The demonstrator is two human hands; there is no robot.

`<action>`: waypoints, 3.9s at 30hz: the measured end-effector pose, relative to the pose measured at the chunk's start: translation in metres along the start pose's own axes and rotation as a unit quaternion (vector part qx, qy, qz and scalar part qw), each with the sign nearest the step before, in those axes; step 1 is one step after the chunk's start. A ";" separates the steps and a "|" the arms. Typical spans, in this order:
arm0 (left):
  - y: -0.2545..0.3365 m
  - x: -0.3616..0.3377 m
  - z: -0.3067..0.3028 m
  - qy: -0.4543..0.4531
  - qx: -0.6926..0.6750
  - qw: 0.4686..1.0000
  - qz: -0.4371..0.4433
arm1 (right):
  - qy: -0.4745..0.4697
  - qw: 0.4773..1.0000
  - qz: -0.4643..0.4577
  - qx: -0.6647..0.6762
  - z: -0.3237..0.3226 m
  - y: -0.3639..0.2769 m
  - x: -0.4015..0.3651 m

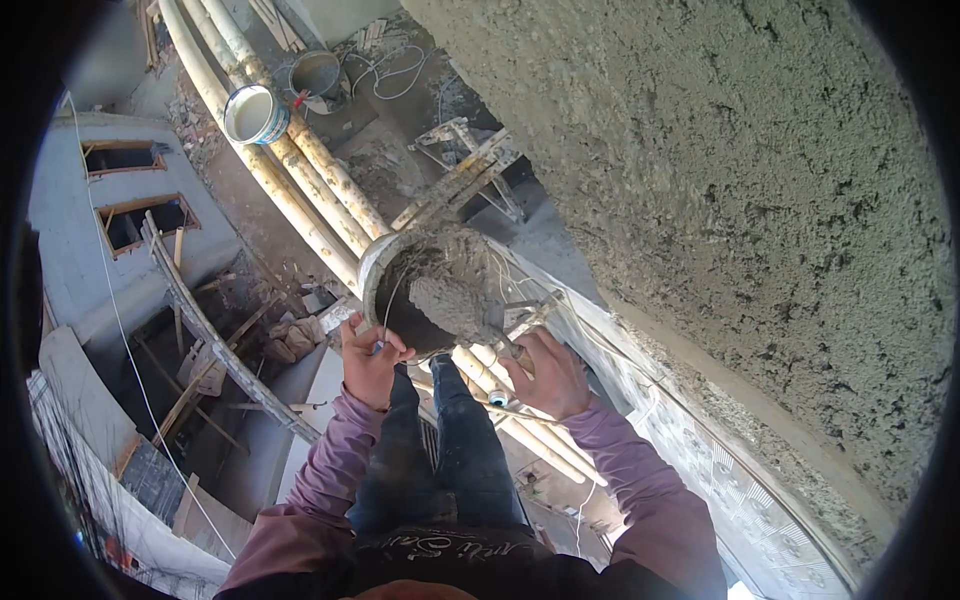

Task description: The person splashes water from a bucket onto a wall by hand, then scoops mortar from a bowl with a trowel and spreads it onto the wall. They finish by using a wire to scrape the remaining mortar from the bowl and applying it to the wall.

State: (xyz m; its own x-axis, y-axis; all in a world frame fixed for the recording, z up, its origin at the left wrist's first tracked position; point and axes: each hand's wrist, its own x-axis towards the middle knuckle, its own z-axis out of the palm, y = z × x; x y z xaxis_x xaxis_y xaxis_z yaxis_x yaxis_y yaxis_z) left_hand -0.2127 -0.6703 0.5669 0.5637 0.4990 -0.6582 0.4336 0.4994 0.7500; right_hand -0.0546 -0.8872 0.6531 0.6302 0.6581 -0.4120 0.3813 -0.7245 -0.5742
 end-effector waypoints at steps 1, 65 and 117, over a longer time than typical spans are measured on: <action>-0.009 0.003 -0.004 0.003 -0.001 1.000 0.014 | -0.003 1.000 -0.022 -0.014 -0.025 -0.021 -0.001; -0.213 0.275 0.113 -0.282 0.212 0.921 -0.164 | 0.056 0.994 -0.025 -0.094 0.297 0.370 0.104; -0.284 0.246 0.159 -0.379 0.303 0.865 -0.130 | 0.112 0.971 0.093 -0.191 0.371 0.455 0.049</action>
State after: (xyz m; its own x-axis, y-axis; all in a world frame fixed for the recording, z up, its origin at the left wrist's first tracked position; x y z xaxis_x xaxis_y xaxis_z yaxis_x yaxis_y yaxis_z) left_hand -0.0855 -0.8014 0.2021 0.5908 -0.2964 -0.7504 0.7746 -0.0516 0.6303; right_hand -0.1011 -1.1086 0.1086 0.8270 0.4783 -0.2955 0.4423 -0.8780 -0.1831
